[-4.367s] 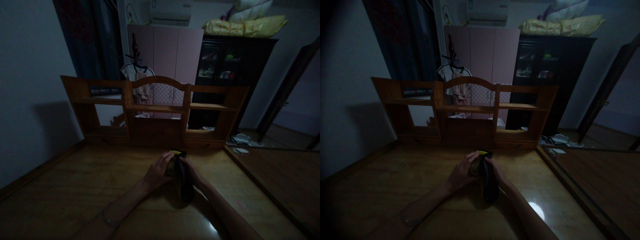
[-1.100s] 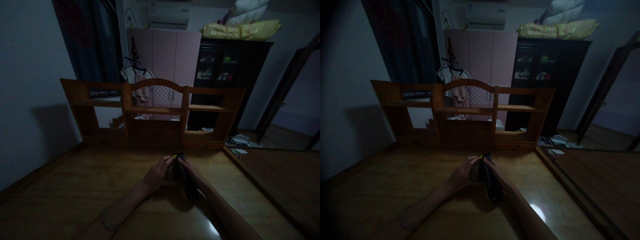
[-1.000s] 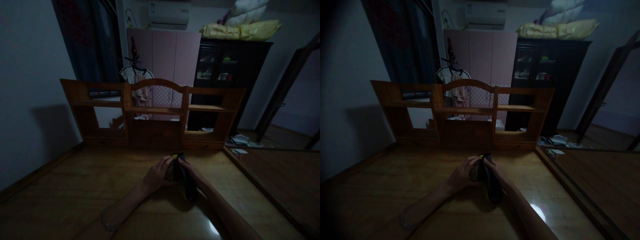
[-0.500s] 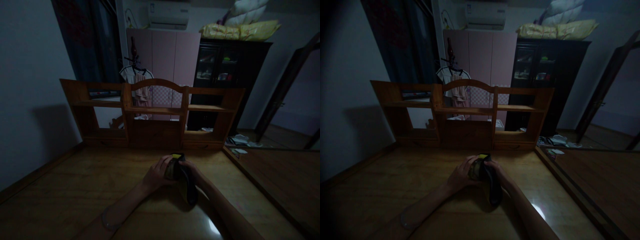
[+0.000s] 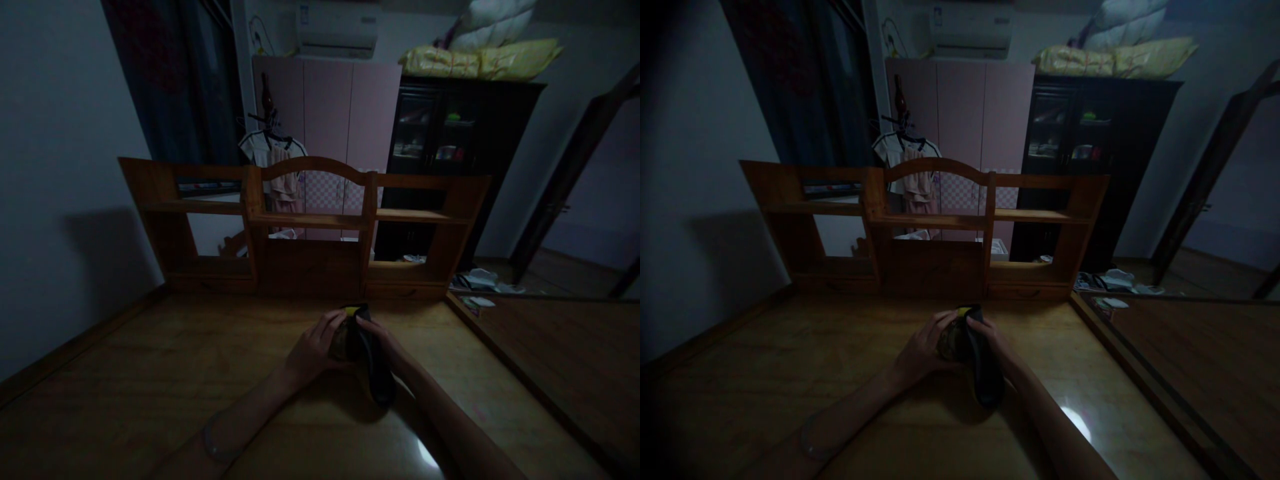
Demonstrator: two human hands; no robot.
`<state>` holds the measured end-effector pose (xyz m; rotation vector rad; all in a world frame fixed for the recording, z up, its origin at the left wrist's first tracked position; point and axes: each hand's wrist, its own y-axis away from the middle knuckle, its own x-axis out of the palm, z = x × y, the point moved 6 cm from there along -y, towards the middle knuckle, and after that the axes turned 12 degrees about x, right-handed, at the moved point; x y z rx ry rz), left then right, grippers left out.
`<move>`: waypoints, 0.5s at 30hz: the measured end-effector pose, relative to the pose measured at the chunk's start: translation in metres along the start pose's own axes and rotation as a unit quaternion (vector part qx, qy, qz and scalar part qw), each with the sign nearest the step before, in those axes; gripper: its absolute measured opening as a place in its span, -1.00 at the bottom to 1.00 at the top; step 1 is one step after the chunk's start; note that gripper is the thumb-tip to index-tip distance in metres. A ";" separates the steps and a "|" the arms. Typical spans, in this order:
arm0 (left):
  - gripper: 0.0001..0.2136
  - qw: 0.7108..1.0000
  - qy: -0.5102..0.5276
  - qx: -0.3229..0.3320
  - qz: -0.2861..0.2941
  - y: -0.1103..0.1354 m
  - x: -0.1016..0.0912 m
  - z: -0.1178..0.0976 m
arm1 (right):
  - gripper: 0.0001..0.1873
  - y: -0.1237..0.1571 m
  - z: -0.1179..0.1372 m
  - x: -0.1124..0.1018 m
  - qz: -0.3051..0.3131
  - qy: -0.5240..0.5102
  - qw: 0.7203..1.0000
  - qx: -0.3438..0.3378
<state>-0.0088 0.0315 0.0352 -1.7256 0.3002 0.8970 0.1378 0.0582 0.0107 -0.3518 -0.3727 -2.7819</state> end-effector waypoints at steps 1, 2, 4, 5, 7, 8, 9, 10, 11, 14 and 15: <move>-0.15 1.000 0.000 0.006 0.001 0.000 0.000 -0.001 | -0.52 0.000 0.000 -0.001 -0.001 0.000 1.000 0.001; -0.15 1.000 0.000 0.012 0.001 -0.001 0.000 -0.002 | -0.52 0.000 0.000 -0.002 -0.002 0.001 1.000 0.000; -0.13 1.000 0.001 0.020 0.000 -0.001 0.000 -0.003 | -0.51 0.000 0.000 -0.003 -0.006 0.008 1.000 -0.003; -0.13 1.000 0.002 0.021 -0.001 -0.001 0.000 -0.003 | -0.51 0.001 0.001 -0.003 -0.007 0.012 1.000 -0.006; -0.12 1.000 0.007 0.021 0.005 -0.001 0.000 -0.003 | -0.53 0.001 0.001 -0.003 -0.010 0.020 1.000 -0.011; -0.12 1.000 0.009 0.019 0.011 -0.001 0.001 -0.002 | -0.54 0.000 0.001 -0.003 -0.012 0.024 1.000 -0.012; -0.12 1.000 0.011 0.017 0.019 0.000 0.003 -0.002 | -0.55 0.000 0.002 -0.003 -0.014 0.027 0.999 -0.014; -0.12 1.000 0.012 0.014 0.025 0.000 0.004 -0.001 | -0.56 0.000 0.002 -0.003 -0.017 0.030 0.999 -0.016; -0.13 0.999 0.013 0.011 0.030 0.001 0.005 0.000 | -0.57 -0.001 0.002 -0.003 -0.018 0.032 0.999 -0.020; -0.13 0.999 0.020 0.006 0.033 0.001 0.005 0.002 | -0.58 0.000 0.003 -0.002 -0.017 0.031 0.999 -0.029; -0.13 0.999 0.024 0.006 0.031 0.001 0.005 0.002 | -0.58 0.000 0.003 -0.001 -0.016 0.029 0.999 -0.028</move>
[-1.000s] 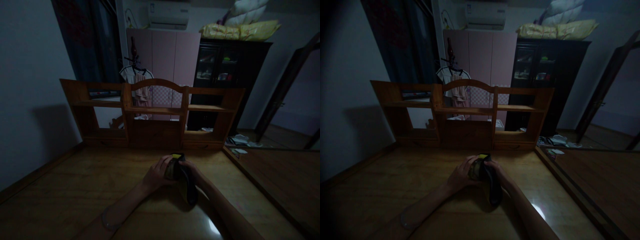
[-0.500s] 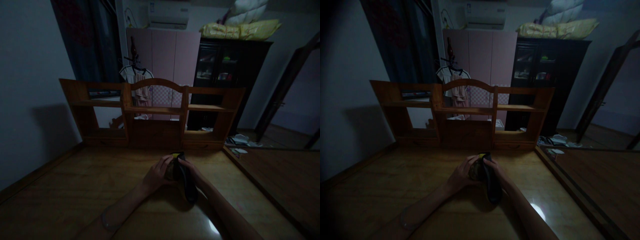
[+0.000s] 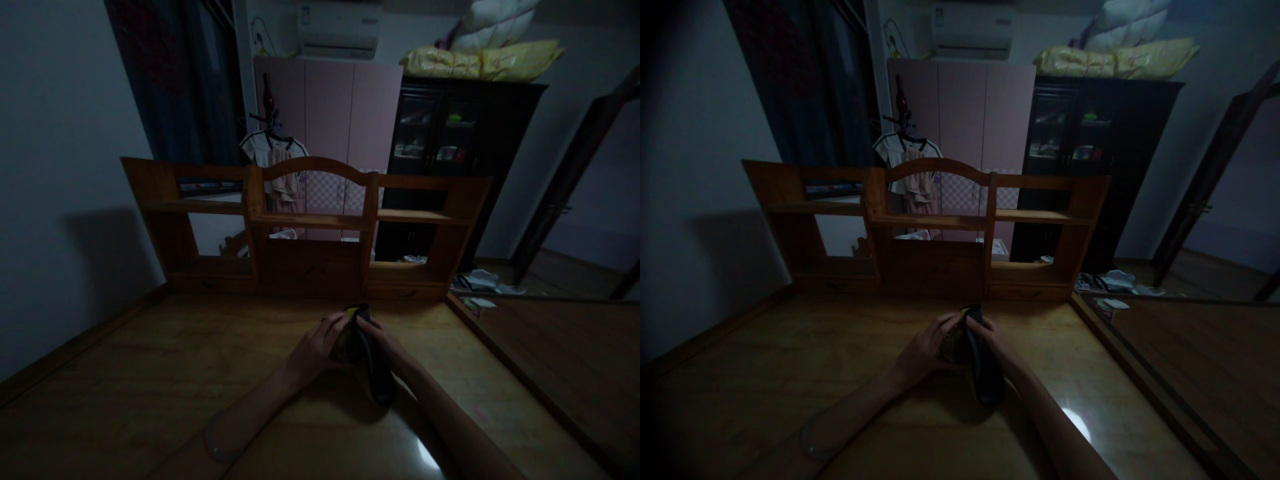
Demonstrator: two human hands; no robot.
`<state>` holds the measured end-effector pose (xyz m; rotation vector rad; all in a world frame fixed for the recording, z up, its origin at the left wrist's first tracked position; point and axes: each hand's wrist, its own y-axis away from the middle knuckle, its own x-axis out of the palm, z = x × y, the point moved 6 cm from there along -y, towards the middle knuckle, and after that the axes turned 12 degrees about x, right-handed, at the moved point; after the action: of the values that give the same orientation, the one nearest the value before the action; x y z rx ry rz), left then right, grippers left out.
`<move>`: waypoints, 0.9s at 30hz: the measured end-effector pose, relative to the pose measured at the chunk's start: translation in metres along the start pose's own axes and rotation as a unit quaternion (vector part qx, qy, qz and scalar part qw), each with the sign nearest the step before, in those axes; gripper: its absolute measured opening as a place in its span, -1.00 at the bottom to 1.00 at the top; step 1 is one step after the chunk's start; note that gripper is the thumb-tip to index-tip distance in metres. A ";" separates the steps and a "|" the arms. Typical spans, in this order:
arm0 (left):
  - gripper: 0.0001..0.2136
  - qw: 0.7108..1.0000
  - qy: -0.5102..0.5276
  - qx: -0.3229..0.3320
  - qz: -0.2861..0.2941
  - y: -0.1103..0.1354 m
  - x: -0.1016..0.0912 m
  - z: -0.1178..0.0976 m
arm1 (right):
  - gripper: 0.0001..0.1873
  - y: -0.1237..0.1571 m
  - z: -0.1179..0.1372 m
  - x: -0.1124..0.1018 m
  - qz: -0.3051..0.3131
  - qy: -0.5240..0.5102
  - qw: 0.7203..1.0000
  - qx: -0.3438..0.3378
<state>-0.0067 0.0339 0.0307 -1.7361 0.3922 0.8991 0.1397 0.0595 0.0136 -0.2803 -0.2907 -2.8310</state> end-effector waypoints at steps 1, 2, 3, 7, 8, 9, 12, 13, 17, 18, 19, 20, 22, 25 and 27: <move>-0.14 1.000 0.003 0.001 -0.003 0.000 -0.001 0.000 | -0.59 0.000 0.000 0.000 0.002 -0.003 1.000 0.003; -0.15 1.000 0.006 0.002 -0.007 -0.001 -0.002 0.000 | -0.59 0.001 0.000 0.001 0.004 -0.008 1.000 0.005; -0.15 1.000 0.008 0.002 -0.011 -0.001 -0.003 -0.001 | -0.59 0.001 -0.001 0.001 0.008 -0.012 1.000 0.010; -0.12 0.999 0.021 -0.017 -0.031 -0.002 -0.007 0.001 | -0.57 -0.002 -0.006 0.000 0.030 -0.035 0.998 0.033; -0.12 0.999 0.024 -0.023 -0.035 -0.002 -0.008 0.001 | -0.56 -0.003 -0.008 -0.001 0.029 -0.038 0.998 0.038; -0.12 0.999 0.026 -0.027 -0.038 -0.002 -0.008 0.002 | -0.56 -0.004 -0.009 -0.002 0.025 -0.040 0.998 0.042; -0.13 0.998 0.036 -0.037 -0.039 -0.001 -0.007 0.004 | -0.55 -0.006 -0.011 -0.007 0.015 -0.040 0.998 0.044; -0.13 0.998 0.039 -0.041 -0.038 -0.001 -0.007 0.005 | -0.56 -0.007 -0.011 -0.008 0.017 -0.041 0.998 0.044; -0.16 0.997 0.042 -0.048 -0.036 0.000 -0.007 0.006 | -0.67 -0.007 -0.016 -0.013 0.012 -0.058 0.996 0.065; -0.17 0.997 0.040 -0.048 -0.036 0.000 -0.008 0.006 | -0.69 -0.008 -0.018 -0.015 0.006 -0.066 0.995 0.075; -0.18 0.997 0.039 -0.049 -0.035 0.000 -0.008 0.006 | -0.69 -0.009 -0.021 -0.016 0.005 -0.074 0.994 0.083; -0.19 0.998 0.036 -0.049 -0.036 0.000 -0.008 0.006 | -0.68 -0.010 -0.023 -0.016 0.008 -0.081 0.993 0.089; -0.19 0.998 0.027 -0.048 -0.040 0.000 -0.009 0.005 | -0.65 -0.012 -0.026 -0.016 0.019 -0.095 0.991 0.091; -0.18 0.998 0.018 -0.043 -0.049 0.000 -0.009 0.005 | -0.65 -0.012 -0.023 -0.014 0.031 -0.106 0.992 0.064; -0.16 0.997 0.017 -0.040 -0.059 0.000 -0.009 0.005 | -0.66 -0.009 -0.018 -0.012 0.030 -0.097 0.994 0.042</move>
<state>-0.0144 0.0368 0.0361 -1.8311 0.2759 0.8105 0.1455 0.0673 -0.0082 -0.5369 -0.4339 -2.7271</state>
